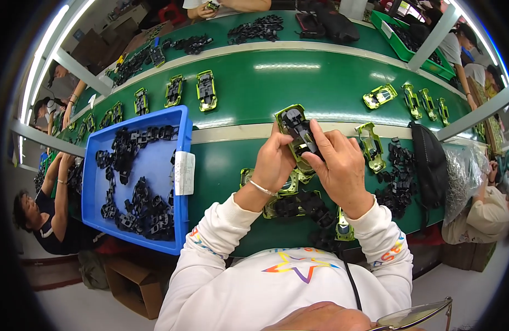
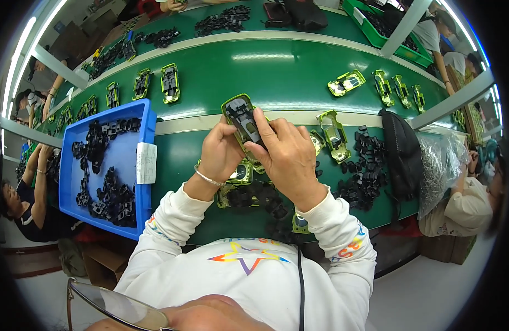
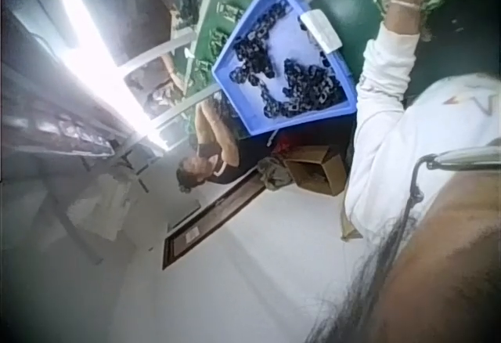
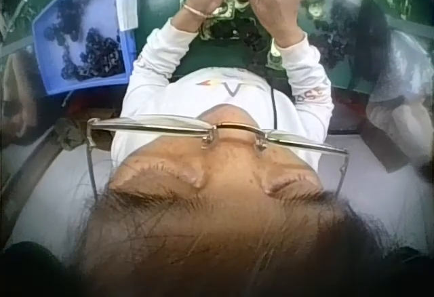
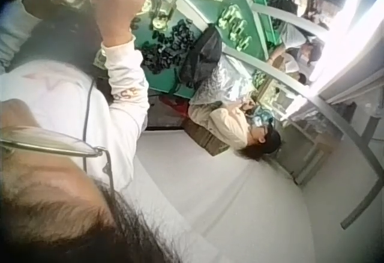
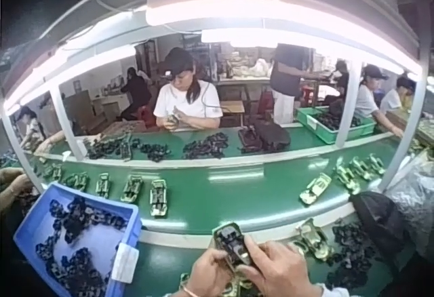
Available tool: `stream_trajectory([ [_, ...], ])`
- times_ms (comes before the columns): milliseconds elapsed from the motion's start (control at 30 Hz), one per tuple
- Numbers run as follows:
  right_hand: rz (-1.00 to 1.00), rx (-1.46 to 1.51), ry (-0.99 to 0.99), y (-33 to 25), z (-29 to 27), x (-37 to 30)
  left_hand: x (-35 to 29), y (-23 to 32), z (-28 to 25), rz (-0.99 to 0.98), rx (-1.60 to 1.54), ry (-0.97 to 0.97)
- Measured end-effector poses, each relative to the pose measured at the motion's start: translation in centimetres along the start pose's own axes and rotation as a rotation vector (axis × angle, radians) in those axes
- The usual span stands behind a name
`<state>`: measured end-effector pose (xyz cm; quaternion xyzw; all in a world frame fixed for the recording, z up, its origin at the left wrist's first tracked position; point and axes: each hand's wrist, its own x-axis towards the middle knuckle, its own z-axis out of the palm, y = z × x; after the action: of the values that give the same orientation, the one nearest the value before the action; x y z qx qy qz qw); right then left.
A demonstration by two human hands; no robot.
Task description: The person assembles toy cars by fitting black plastic interior parts into toy car bodies by hand, pressing them into place, and setting the assembled car bodies onto the workbench.
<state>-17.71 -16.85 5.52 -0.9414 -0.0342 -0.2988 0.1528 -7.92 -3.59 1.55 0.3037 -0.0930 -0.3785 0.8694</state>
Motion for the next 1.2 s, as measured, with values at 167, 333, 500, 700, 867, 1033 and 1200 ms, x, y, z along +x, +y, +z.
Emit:
stream_trajectory([
  [167,-0.016,-0.065,0.006,-0.6,-0.1,-0.1,-0.5,0.3,0.3,0.039,0.003,-0.098],
  [333,-0.014,-0.062,0.046,-0.8,-0.1,-0.5,-0.5,0.3,0.8,0.049,-0.007,-0.162],
  [500,-0.026,-0.088,0.073,-0.6,0.2,-0.8,-0.8,0.2,1.2,0.059,0.021,-0.14],
  [700,-0.036,-0.129,0.055,-0.6,-0.3,-0.8,-1.1,0.3,1.8,0.056,0.075,-0.088],
  [867,-0.012,-0.105,-0.042,-1.0,-0.8,-0.1,-1.2,-0.1,1.7,0.082,0.13,-0.048],
  [1033,-0.032,-0.111,-0.129,-0.9,-1.5,0.3,-1.0,-0.3,1.8,0.141,0.222,-0.027],
  [1200,-0.048,-0.038,-0.174,-0.7,-2.6,0.7,-1.2,-0.3,1.4,0.124,0.312,-0.041],
])
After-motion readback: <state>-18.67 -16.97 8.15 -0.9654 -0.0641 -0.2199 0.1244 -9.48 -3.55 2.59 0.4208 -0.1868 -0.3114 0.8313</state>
